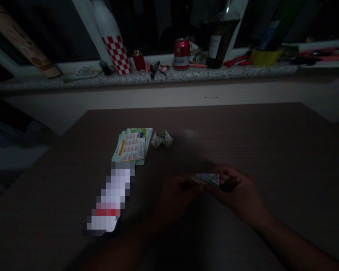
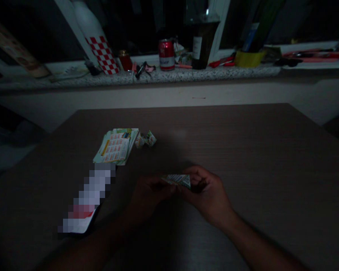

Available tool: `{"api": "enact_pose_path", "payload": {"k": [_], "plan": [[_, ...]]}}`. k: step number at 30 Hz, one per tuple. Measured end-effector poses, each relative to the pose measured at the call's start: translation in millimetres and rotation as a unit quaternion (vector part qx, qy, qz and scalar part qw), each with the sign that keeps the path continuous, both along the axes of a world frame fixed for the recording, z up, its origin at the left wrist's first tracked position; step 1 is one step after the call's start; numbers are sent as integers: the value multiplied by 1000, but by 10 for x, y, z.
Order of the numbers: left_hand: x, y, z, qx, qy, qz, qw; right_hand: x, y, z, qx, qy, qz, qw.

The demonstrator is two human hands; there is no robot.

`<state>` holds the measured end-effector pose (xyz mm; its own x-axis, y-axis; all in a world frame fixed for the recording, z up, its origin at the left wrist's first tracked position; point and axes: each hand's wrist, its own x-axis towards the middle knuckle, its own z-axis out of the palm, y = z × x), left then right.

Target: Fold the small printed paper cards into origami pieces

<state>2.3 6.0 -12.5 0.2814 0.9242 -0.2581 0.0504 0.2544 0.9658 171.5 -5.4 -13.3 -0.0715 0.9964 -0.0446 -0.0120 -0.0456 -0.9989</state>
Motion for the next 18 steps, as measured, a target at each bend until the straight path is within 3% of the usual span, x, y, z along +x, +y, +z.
{"api": "enact_pose_path", "payload": {"k": [10, 18], "plan": [[-54, 15, 62, 102, 28, -13, 994, 78, -2, 61, 55, -75, -2, 996], [-123, 44, 103, 232, 72, -34, 969, 178, -56, 49, 231, -216, -9, 949]]}}
